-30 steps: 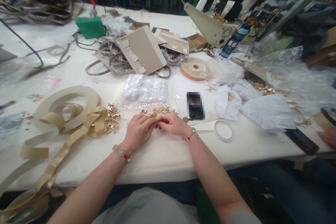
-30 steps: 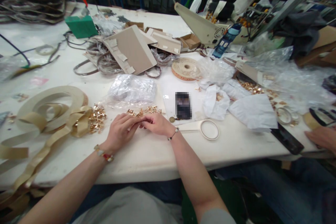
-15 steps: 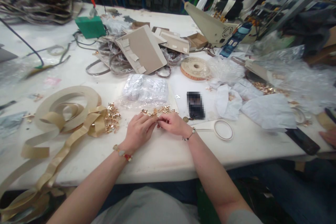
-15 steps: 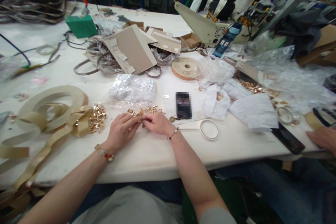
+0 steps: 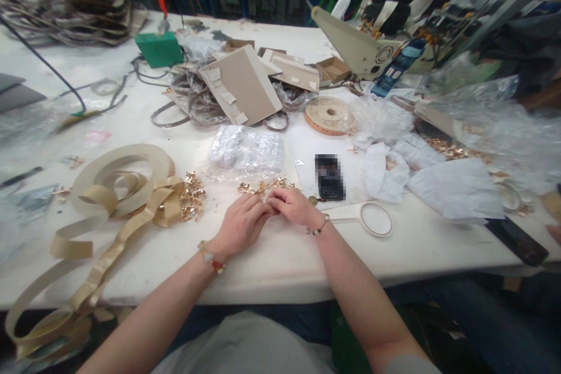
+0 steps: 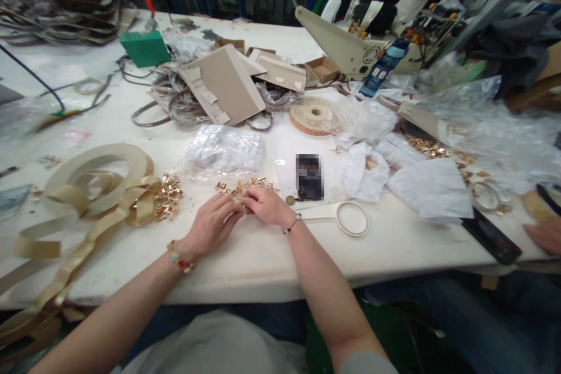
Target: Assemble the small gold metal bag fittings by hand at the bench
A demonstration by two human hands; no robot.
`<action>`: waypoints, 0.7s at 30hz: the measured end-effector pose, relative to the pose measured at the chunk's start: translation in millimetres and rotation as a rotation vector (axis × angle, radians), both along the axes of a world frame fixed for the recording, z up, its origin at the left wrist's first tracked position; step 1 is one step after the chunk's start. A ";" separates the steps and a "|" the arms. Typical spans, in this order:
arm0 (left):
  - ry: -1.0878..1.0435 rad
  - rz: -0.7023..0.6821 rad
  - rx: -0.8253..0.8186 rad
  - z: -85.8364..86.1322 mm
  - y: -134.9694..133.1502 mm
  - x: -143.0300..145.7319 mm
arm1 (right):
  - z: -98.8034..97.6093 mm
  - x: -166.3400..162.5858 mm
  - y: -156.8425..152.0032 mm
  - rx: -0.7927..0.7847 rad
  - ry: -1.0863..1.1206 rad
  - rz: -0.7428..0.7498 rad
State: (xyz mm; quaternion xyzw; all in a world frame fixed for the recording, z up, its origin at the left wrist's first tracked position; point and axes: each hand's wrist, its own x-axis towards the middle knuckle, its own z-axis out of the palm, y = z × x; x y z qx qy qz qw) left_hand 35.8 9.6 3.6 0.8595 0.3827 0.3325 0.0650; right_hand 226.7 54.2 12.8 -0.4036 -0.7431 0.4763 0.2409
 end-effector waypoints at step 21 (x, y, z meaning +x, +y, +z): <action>0.072 0.748 -0.124 6.1 46.2 -93.0 | 2.1 2.5 -0.7 0.117 -0.060 -0.059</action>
